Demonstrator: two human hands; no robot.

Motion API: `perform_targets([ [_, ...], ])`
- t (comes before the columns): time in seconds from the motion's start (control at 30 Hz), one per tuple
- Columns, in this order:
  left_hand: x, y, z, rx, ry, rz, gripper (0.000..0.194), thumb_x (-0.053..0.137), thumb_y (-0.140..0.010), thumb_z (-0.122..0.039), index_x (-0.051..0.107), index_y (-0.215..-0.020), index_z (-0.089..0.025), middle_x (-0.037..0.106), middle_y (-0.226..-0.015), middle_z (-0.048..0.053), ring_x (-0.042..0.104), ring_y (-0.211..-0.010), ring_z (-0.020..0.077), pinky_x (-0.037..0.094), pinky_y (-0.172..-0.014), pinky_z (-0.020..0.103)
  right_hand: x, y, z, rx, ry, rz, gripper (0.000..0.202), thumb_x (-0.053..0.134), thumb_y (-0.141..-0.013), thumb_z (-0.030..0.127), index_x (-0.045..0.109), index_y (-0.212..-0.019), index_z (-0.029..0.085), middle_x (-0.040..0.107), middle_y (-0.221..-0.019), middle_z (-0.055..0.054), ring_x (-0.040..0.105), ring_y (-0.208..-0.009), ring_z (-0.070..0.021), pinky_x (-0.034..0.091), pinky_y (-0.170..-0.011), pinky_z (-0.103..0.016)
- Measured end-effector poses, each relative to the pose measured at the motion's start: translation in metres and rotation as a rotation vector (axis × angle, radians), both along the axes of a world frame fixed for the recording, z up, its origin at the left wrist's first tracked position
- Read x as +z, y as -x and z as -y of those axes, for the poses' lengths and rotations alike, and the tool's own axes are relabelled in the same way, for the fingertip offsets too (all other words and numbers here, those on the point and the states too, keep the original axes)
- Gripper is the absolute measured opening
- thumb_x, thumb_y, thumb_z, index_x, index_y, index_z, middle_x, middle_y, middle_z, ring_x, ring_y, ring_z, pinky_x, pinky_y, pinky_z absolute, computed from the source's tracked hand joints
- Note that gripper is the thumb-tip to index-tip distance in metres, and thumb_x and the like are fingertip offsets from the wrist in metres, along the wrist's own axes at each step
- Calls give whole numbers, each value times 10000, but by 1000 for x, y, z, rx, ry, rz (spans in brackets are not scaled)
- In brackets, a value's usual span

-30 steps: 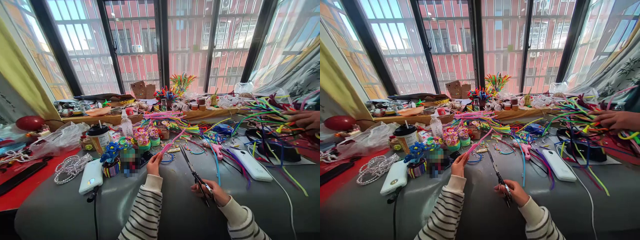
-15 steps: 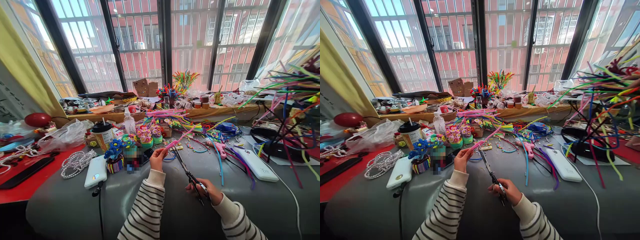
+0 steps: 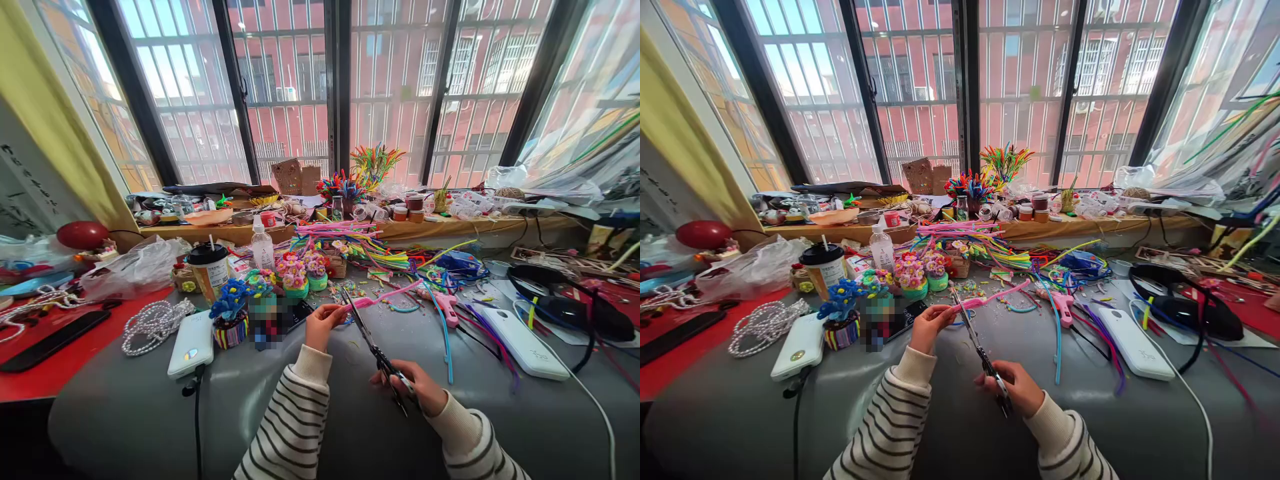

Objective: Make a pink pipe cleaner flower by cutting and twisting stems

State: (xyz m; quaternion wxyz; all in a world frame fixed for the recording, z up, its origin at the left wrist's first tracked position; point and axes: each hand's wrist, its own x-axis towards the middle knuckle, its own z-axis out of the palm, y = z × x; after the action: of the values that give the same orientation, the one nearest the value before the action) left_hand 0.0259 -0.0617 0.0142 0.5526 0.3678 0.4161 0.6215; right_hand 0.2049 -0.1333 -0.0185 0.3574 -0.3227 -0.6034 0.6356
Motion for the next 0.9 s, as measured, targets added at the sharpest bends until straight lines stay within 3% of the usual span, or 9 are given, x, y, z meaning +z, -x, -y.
perform_targets([
  [0.2, -4, -2, -2, -14, -51, -60, 237, 620, -493, -251, 520, -645, -99, 563, -572, 11, 537, -536, 83, 450, -562, 212, 0, 6, -1, -90, 14, 74, 378, 515, -578, 450, 542, -696, 92, 565, -680, -79, 528, -613, -148, 415, -564, -277],
  [0.53, -4, -11, -4, 60, -150, -211, 286, 541, -562, -352, 441, -714, -132, 491, -547, -17, 520, -471, 98, 420, -395, 201, -5, 13, -3, -166, -95, 170, 347, 503, -603, 429, 543, -689, 95, 568, -645, -56, 524, -601, -146, 409, -538, -245],
  [0.77, -9, -2, -5, -2, -16, 18, 277, 627, -471, -284, 531, -661, -107, 567, -591, 12, 542, -533, 91, 454, -573, 236, -4, 12, -1, -162, -71, 183, 342, 492, -617, 427, 533, -695, 96, 569, -673, -72, 531, -642, -169, 412, -557, -266],
  [0.9, -8, -1, -4, 16, 3, 49, 246, 641, -458, -249, 564, -639, -101, 584, -583, 11, 538, -530, 80, 449, -609, 232, 0, 12, -1, -141, -77, 171, 368, 484, -614, 444, 536, -710, 93, 561, -678, -75, 525, -646, -168, 405, -566, -273],
])
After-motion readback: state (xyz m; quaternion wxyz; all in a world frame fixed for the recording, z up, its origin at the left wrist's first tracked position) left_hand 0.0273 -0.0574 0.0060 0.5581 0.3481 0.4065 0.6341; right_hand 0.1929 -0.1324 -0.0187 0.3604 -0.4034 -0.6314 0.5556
